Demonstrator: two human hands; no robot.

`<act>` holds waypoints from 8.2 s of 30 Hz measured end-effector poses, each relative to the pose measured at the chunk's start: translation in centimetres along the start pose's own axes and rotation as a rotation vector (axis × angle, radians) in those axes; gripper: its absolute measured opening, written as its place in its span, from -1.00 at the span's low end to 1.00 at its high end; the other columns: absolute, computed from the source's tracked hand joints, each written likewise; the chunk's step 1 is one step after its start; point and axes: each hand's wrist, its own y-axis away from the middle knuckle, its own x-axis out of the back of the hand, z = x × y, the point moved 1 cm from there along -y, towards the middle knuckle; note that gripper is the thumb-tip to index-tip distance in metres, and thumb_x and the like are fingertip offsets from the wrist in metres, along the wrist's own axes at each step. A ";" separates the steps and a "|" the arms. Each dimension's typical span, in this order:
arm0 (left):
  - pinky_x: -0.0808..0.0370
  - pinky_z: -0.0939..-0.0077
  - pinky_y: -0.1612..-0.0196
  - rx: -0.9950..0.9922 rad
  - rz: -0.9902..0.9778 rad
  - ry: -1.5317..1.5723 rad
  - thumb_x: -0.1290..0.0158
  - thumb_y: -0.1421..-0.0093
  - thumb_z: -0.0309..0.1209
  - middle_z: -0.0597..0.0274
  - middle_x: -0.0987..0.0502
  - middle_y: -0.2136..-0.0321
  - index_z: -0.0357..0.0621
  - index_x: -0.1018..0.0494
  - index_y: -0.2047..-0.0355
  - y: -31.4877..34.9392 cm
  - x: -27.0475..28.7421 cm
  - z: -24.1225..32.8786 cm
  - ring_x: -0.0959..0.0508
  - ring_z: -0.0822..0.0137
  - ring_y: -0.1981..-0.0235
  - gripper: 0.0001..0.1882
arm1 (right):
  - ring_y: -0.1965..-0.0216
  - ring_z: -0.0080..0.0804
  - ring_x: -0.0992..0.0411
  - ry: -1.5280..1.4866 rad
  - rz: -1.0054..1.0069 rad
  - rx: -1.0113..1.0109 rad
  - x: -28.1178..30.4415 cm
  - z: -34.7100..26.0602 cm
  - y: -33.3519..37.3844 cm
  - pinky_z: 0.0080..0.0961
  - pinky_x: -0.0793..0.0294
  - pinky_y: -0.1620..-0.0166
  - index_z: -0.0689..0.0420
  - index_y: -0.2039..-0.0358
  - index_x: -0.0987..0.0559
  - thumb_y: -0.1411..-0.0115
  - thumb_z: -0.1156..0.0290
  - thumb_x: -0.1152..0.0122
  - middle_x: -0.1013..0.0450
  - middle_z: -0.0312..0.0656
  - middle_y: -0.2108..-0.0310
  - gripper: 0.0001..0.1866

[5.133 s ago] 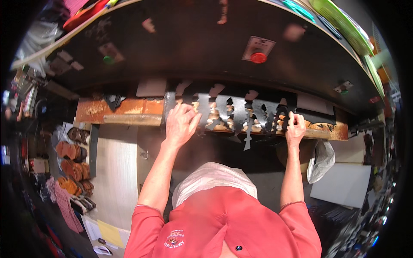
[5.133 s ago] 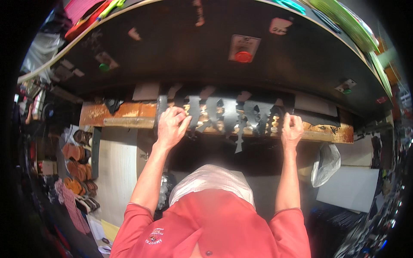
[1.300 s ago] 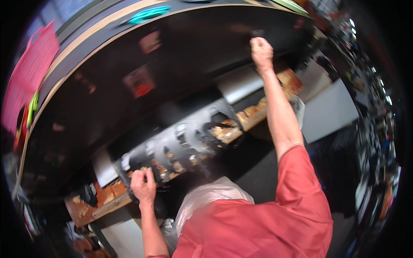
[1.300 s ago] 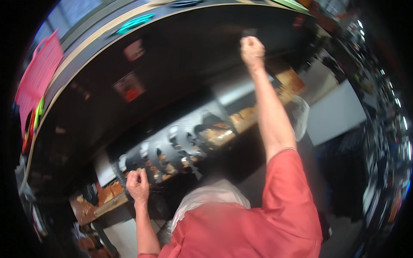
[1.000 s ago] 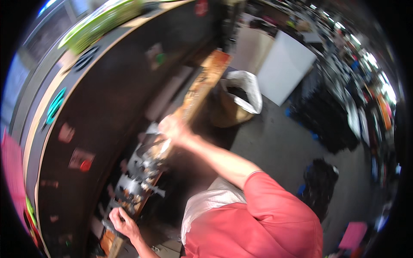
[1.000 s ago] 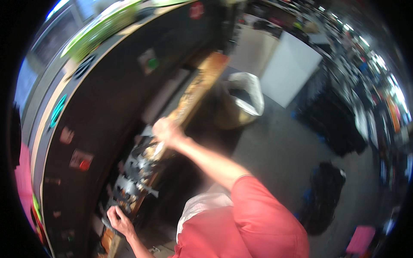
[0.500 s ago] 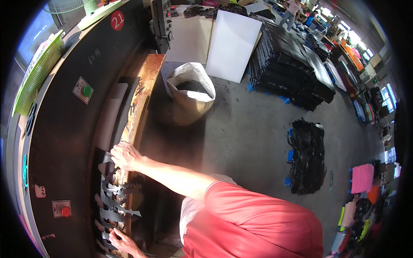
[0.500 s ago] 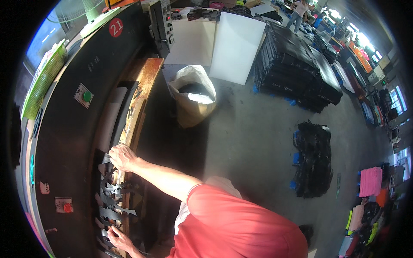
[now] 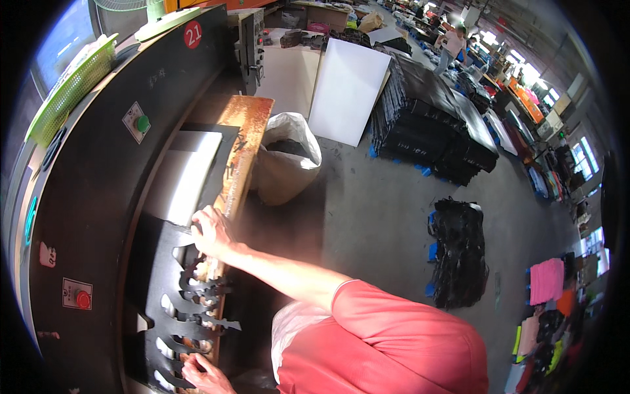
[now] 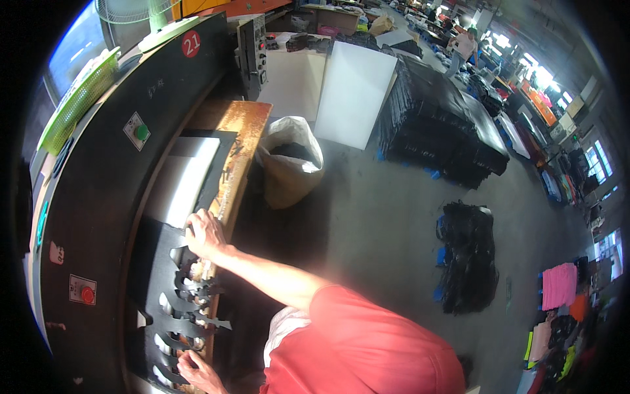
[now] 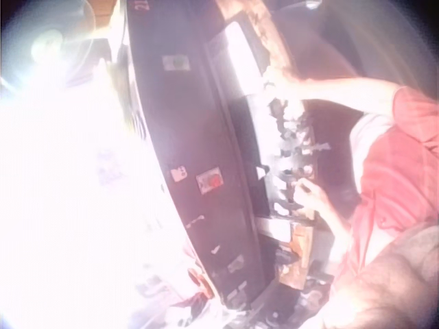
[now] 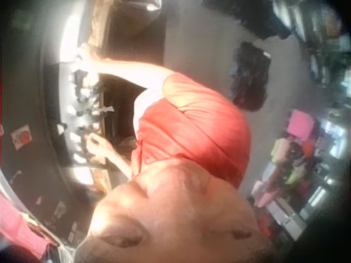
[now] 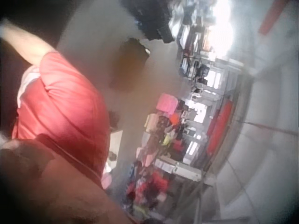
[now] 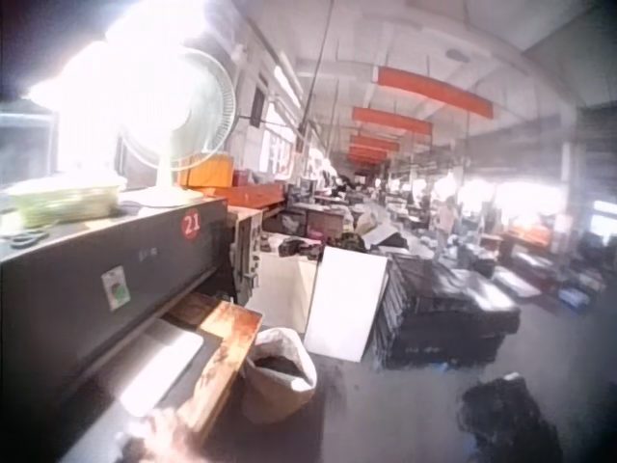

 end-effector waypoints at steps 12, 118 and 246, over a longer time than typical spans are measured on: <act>-0.55 0.11 0.26 0.201 -0.581 0.604 -0.27 -0.27 -0.40 -0.01 -0.63 0.48 -0.22 -0.66 0.39 5.9 8.4 5.9 -0.64 -0.04 0.39 -0.85 | -0.23 0.40 -0.35 -0.111 -0.859 0.632 -2.7 -12.6 13.0 0.11 -0.40 -0.32 0.37 -0.29 -0.43 -0.06 -0.03 -0.55 -0.36 0.40 -0.21 -0.05; -0.42 0.24 0.47 0.195 0.112 0.035 -0.23 -0.44 -0.21 0.16 -0.50 0.62 -0.19 -0.48 0.41 0.9 2.2 8.5 -0.46 0.21 0.61 -0.64 | 0.27 -0.13 -0.45 0.020 -0.066 0.594 14.8 10.2 -5.3 -0.16 -0.44 0.07 0.05 0.52 -0.56 -0.27 0.27 -0.27 -0.43 -0.17 0.46 -0.76; -0.25 -0.13 -0.48 -0.155 -0.280 0.249 -0.23 -0.32 -0.47 0.13 -0.57 -0.27 -0.06 -0.58 -0.17 -26.6 -8.3 2.0 -0.47 -0.08 -0.36 -0.60 | -0.35 0.35 -0.31 -0.086 -0.425 0.449 1.6 -5.6 -6.2 0.01 -0.37 -0.39 0.35 -0.18 -0.56 0.05 0.39 -0.60 -0.22 0.42 -0.37 -0.25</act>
